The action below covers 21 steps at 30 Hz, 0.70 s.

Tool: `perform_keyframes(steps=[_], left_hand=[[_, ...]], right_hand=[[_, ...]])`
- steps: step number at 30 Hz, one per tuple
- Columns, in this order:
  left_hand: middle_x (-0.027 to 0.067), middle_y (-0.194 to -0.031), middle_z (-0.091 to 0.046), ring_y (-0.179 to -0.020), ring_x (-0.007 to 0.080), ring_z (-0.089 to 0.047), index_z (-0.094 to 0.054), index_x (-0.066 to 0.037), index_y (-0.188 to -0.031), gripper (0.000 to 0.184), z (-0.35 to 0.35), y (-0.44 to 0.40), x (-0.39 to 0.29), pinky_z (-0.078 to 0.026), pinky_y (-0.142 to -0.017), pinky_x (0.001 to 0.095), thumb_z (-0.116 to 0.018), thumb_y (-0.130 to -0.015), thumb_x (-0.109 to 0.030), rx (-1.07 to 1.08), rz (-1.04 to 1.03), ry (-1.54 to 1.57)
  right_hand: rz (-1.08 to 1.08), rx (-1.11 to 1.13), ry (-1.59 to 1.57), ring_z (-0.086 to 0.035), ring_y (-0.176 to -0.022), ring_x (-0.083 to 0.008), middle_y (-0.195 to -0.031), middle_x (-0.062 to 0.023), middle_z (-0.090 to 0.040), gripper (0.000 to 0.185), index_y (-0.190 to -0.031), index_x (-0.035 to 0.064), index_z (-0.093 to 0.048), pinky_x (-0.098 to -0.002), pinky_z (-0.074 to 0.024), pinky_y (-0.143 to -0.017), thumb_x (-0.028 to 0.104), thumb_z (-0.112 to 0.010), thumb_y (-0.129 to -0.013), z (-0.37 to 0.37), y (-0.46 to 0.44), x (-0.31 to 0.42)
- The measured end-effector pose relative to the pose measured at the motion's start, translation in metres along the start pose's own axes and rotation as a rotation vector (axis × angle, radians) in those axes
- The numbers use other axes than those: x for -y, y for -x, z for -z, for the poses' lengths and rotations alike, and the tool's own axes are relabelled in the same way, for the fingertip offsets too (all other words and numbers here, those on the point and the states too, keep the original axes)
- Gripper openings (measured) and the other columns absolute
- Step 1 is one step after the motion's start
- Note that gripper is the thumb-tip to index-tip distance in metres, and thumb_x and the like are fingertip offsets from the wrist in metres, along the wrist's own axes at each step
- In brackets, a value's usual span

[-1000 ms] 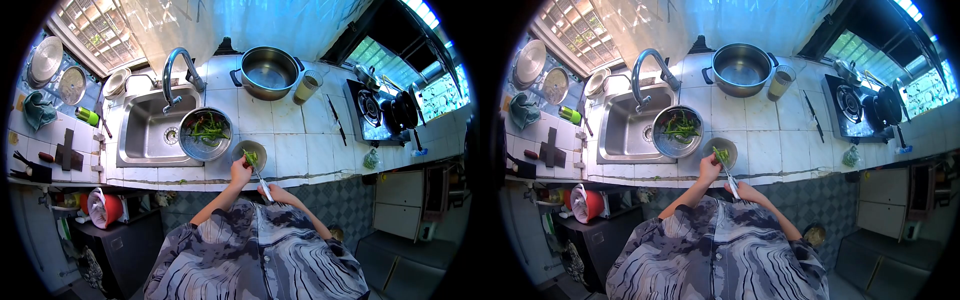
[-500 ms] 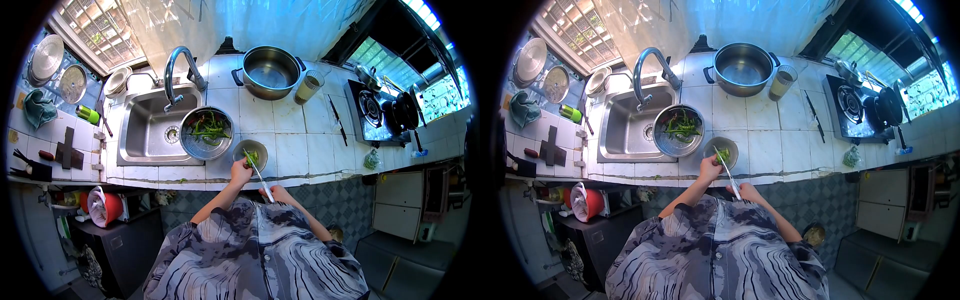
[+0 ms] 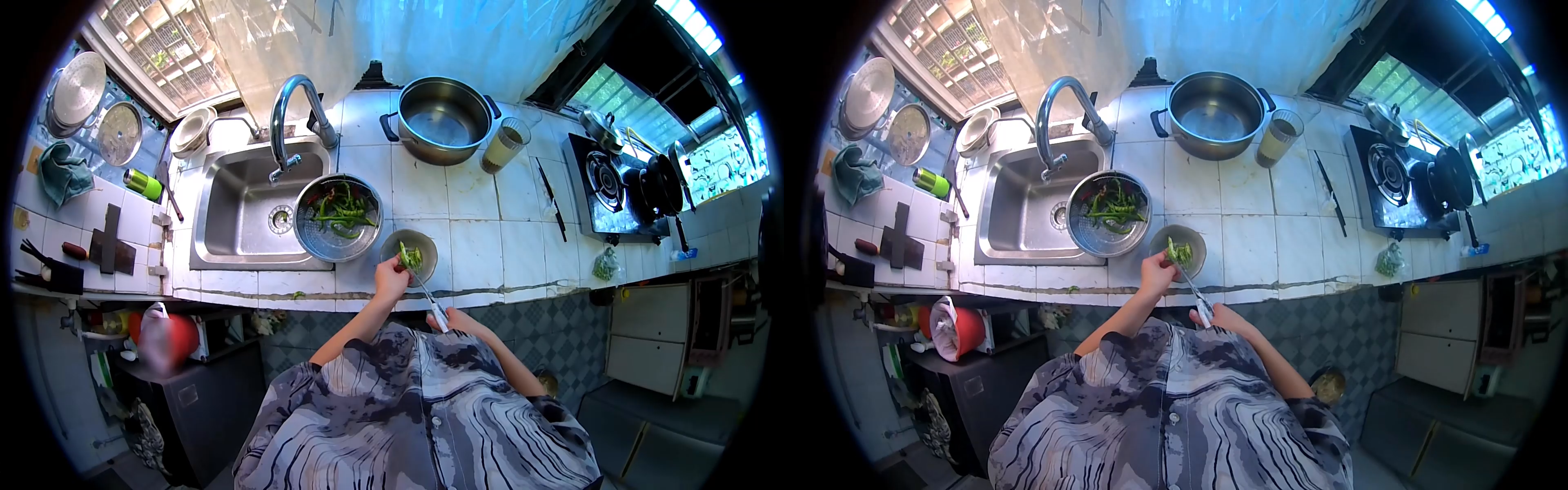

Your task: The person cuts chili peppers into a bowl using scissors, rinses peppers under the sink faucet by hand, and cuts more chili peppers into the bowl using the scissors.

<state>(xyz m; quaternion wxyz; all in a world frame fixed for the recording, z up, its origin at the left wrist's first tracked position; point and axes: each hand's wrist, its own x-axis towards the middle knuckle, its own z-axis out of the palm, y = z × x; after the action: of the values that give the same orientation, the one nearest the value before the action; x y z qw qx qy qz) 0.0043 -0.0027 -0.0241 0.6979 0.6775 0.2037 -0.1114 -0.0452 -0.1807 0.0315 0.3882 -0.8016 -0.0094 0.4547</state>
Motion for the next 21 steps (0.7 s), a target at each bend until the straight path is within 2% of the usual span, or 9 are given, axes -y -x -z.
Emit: perform_keyframes(steps=[2, 4, 8, 10, 17, 21], left_hand=[[0.0057, -0.075, -0.06, -0.062, 0.0117, -0.058, -0.054, -0.002, -0.109, 0.038, -0.002, 0.0, 0.003, -0.051, -0.056, 0.0243, -0.05, -0.073, 0.01, 0.0, 0.016, -0.06], [0.0058, -0.062, -0.06, -0.054, 0.0106, -0.056, -0.06, -0.003, -0.099, 0.03, -0.006, -0.001, 0.009, -0.045, -0.049, 0.0251, -0.052, -0.071, 0.004, -0.051, -0.01, 0.03], [0.0058, -0.063, -0.06, -0.054, 0.0108, -0.056, -0.06, -0.003, -0.099, 0.03, -0.008, 0.0, 0.008, -0.045, -0.049, 0.025, -0.051, -0.072, 0.005, -0.065, 0.006, 0.052], [0.0056, -0.064, -0.06, -0.054, 0.0109, -0.057, -0.06, -0.002, -0.099, 0.029, -0.009, 0.001, 0.008, -0.045, -0.049, 0.0248, -0.05, -0.072, 0.005, -0.075, 0.008, 0.094], [0.0056, -0.064, -0.06, -0.054, 0.0112, -0.057, -0.06, -0.002, -0.1, 0.03, -0.01, -0.002, 0.012, -0.046, -0.049, 0.0249, -0.051, -0.072, 0.004, -0.081, 0.017, 0.062], [0.007, -0.063, -0.061, -0.053, 0.0125, -0.059, -0.063, -0.002, -0.092, 0.024, -0.012, -0.006, 0.017, -0.048, -0.05, 0.0253, -0.053, -0.071, 0.002, -0.086, 0.047, 0.041]], right_hand=[[-0.069, -0.005, 0.077, -0.056, -0.069, -0.0222, -0.073, -0.0151, -0.058, 0.059, -0.086, -0.0076, -0.052, -0.0321, -0.0437, -0.062, 0.05, -0.057, -0.074, 0.0, 0.003, 0.008], [-0.07, -0.132, 0.104, -0.058, -0.074, -0.0273, -0.076, -0.02, -0.059, 0.068, -0.088, -0.0099, -0.05, -0.0329, -0.0442, -0.065, 0.055, -0.057, -0.07, -0.008, -0.007, 0.001], [-0.062, -0.082, 0.081, -0.058, -0.075, -0.0278, -0.077, -0.0201, -0.059, 0.067, -0.09, -0.0091, -0.05, -0.0329, -0.0445, -0.066, 0.055, -0.057, -0.071, -0.008, -0.007, 0.011], [-0.046, -0.216, 0.092, -0.06, -0.073, -0.0328, -0.071, -0.02, -0.06, 0.064, -0.079, -0.0015, -0.058, -0.0368, -0.0451, -0.061, 0.061, -0.055, -0.067, -0.015, -0.014, 0.004], [-0.055, -0.193, 0.123, -0.06, -0.072, -0.0343, -0.072, -0.0202, -0.06, 0.061, -0.08, 0.0012, -0.06, -0.0381, -0.0449, -0.061, 0.061, -0.054, -0.068, -0.012, -0.008, 0.02], [-0.08, -0.229, 0.11, -0.059, -0.076, -0.0348, -0.075, -0.0206, -0.06, 0.064, -0.082, 0.0007, -0.061, -0.0393, -0.0446, -0.064, 0.063, -0.053, -0.068, -0.014, -0.005, 0.021]])
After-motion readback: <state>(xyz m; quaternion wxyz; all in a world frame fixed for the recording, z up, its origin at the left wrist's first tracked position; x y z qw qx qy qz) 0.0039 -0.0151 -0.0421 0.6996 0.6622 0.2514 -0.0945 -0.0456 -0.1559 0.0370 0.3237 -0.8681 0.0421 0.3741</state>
